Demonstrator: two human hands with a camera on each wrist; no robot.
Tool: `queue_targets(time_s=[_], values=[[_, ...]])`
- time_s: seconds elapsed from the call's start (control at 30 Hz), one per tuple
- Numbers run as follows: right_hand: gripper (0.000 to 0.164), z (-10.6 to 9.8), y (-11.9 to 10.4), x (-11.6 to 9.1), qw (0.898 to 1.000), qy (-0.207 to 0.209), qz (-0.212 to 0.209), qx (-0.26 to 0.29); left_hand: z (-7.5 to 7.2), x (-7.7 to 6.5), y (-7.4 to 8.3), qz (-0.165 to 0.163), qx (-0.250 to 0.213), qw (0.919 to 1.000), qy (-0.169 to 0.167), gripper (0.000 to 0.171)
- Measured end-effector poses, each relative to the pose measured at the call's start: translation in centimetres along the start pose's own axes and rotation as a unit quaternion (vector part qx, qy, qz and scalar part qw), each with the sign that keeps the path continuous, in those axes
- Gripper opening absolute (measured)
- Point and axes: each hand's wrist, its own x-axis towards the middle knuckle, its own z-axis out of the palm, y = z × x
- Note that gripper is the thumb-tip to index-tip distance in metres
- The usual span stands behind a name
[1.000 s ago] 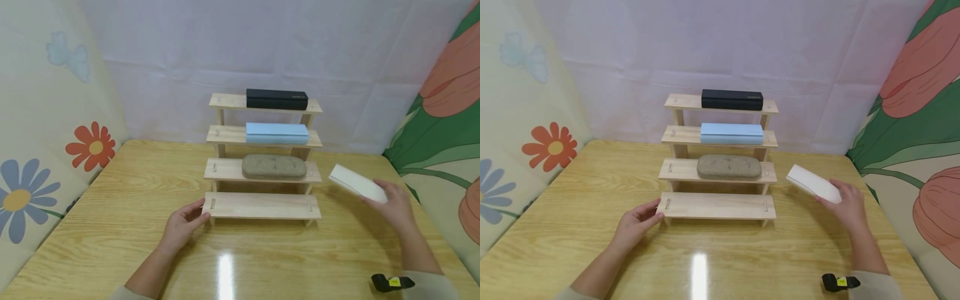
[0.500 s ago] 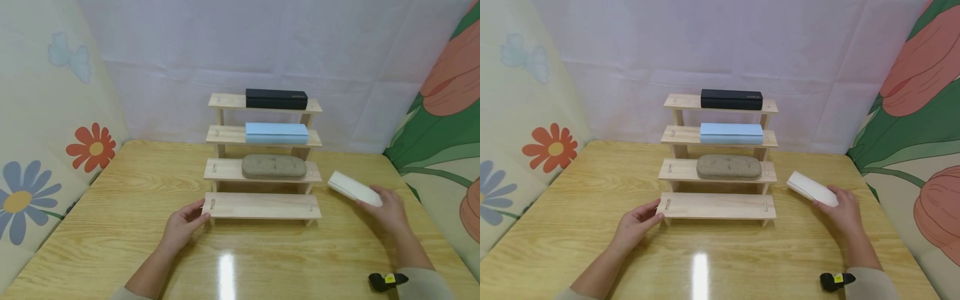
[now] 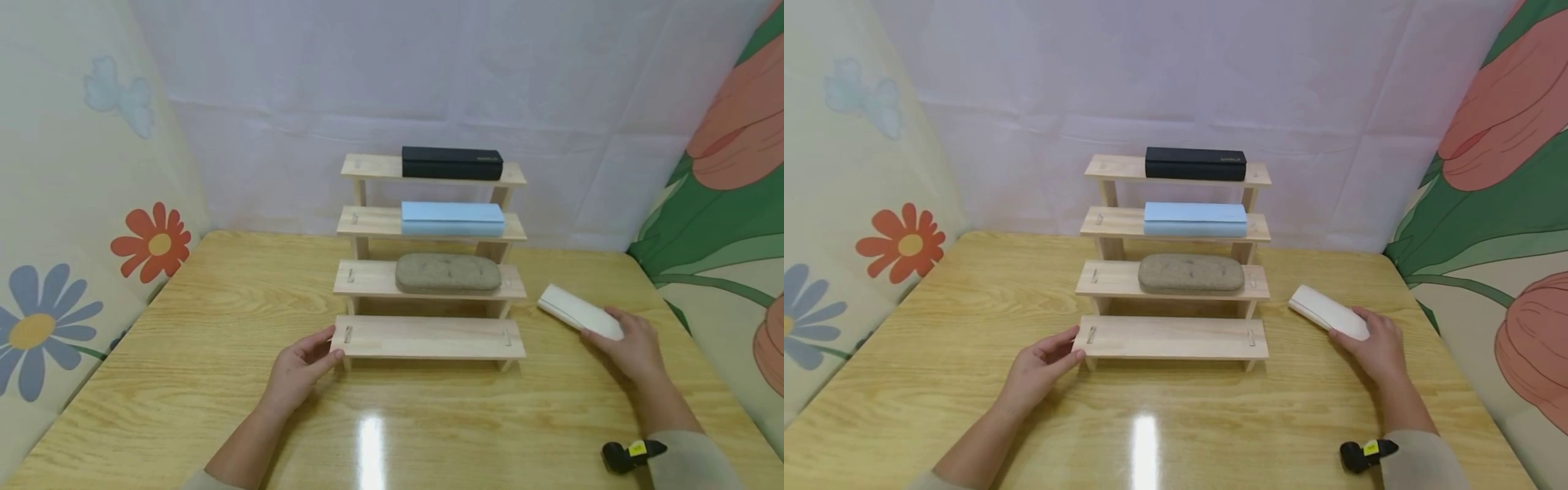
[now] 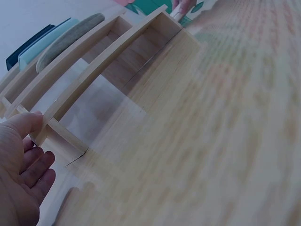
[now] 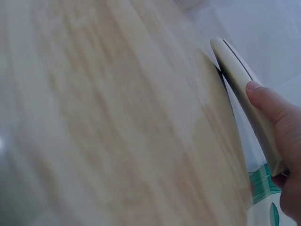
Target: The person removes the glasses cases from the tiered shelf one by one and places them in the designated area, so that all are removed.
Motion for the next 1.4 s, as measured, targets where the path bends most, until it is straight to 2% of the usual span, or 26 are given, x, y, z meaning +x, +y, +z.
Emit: queue_targets(time_s=[0.27, 0.8, 1.0, 1.17, 1.4], values=[[0.078, -0.1, 0.2, 0.5, 1.000, -0.015, -0.001, 0.000, 0.1, 0.1, 0.0, 0.004, -0.007, 1.0000, -0.002, 0.049], [0.079, 0.3, 0.8, 1.3, 1.000, -0.013, -0.010, -0.009, 0.1, 0.1, 0.1, 0.004, -0.010, 0.9999, -0.002, 0.050], [0.081, 0.2, 1.2, 0.8, 1.000, -0.011, -0.017, 0.000, 0.2, 0.2, 0.0, -0.002, -0.007, 1.0000, 0.000, 0.049], [0.086, -0.2, 1.8, 0.0, 1.000, -0.009, 0.003, 0.025, 0.3, 0.1, 0.0, -0.004, -0.005, 1.0000, 0.002, 0.049], [0.084, -0.4, 2.2, -1.1, 0.999, -0.001, 0.021, 0.043, 0.1, 0.2, 0.0, -0.011, 0.005, 0.9999, 0.007, 0.050]])
